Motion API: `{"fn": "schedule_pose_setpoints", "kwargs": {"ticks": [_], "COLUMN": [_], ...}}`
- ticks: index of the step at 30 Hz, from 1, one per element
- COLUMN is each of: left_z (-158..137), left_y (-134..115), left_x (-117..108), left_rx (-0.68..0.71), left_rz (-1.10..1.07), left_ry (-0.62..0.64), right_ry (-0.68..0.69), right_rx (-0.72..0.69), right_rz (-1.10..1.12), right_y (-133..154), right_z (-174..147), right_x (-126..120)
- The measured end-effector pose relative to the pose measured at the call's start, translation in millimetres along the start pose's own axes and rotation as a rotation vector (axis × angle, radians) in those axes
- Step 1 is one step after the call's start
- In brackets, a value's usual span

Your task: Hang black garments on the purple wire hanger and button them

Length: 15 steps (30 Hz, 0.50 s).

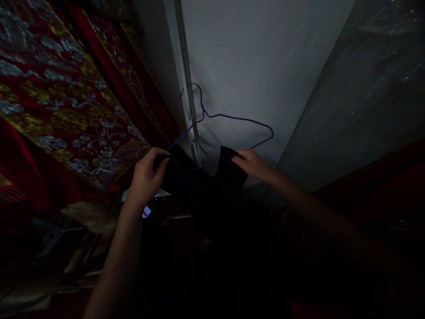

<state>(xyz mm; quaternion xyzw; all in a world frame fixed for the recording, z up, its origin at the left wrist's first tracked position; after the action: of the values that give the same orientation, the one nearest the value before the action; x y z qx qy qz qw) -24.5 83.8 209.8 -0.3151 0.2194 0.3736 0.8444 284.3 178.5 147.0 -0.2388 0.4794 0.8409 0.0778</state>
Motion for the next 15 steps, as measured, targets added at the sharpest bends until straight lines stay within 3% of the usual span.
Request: {"fn": "schedule_pose_setpoints", "kwargs": {"ticks": [3,7,9,11,15], "left_z": [15,19,17,16,13], "left_y": [2,12,17,20,27], "left_x": [-2,-7,-9,-12,-23], "left_rx": [-0.016,-0.001,0.004,0.017,0.033], "left_rz": [0.055,0.079,0.080,0.091,0.106], "left_ry": [-0.007,0.060,0.053,0.038,-0.099], "right_ry": [-0.010,-0.443,-0.584,-0.557,-0.327], "right_rx": [-0.051,-0.102,-0.082,-0.033,0.127], "right_rz": [0.012,0.065,0.115,0.110,0.129], "right_y": [4,-4,-10,-12,0], "right_z": [-7,-6,-1,6,3], "right_x": [5,-23,-42,-60,-92]}}
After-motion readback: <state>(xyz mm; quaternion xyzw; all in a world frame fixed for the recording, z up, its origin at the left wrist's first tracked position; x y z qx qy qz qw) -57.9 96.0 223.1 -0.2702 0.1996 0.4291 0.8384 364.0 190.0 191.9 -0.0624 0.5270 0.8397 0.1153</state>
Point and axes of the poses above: each hand's wrist, its own z-axis towards the middle knuckle, its own x-axis out of the palm, y = z × x, the point moved 3 cm from there along z, towards the middle knuckle
